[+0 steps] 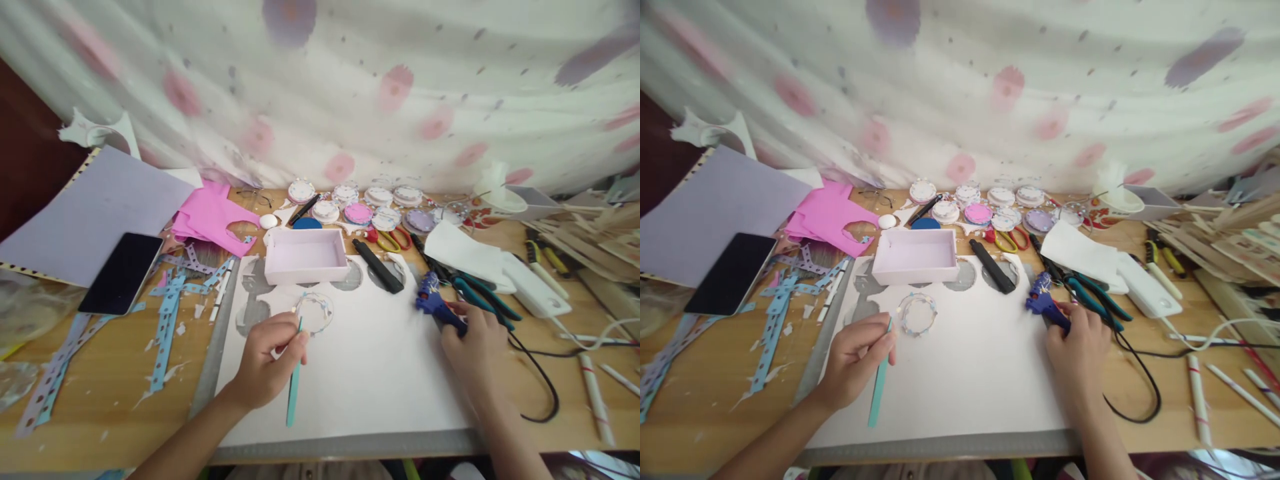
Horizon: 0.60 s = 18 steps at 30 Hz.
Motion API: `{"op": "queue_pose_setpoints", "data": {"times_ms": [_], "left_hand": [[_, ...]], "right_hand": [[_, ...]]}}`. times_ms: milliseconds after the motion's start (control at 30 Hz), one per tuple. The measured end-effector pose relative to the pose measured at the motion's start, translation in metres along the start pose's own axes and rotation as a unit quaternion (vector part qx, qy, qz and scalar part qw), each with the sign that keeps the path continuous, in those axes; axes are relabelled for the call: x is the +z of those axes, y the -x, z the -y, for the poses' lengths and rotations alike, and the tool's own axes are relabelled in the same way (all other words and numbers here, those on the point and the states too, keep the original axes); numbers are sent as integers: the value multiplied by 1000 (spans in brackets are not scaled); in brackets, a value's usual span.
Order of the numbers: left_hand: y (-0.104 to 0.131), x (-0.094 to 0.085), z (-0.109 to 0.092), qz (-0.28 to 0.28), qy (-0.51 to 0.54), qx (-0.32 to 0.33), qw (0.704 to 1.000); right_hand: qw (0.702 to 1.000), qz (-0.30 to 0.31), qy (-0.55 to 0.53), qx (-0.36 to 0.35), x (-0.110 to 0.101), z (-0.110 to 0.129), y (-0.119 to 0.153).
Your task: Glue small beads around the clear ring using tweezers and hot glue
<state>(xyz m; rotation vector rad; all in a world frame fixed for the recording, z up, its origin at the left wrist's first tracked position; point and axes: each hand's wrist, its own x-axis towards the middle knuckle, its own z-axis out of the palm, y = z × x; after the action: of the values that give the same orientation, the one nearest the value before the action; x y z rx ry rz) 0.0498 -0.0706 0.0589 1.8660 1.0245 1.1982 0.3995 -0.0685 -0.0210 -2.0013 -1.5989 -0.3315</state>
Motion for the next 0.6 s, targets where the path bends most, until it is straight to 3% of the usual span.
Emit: {"op": "queue_pose_setpoints", "data": {"times_ms": [67, 133, 233, 333, 467, 600], "left_hand": [[0, 3, -4, -21, 0, -16, 1000], [-2, 9, -7, -47, 2, -43, 998], [-8, 21, -12, -65, -2, -92, 994], [-12, 32, -15, -54, -29, -98, 993], [-13, 38, -15, -54, -145, -67, 986], [-18, 33, -12, -31, -257, -39, 965]], "right_hand": [[997, -65, -9, -43, -11, 22, 0], [984, -96, -95, -115, -23, 53, 1], [931, -43, -221, -289, -36, 107, 4], [859, -3, -251, -447, -38, 149, 4], [814, -10, -272, -513, -27, 171, -1], [810, -25, -308, -499, -12, 167, -1]]}}
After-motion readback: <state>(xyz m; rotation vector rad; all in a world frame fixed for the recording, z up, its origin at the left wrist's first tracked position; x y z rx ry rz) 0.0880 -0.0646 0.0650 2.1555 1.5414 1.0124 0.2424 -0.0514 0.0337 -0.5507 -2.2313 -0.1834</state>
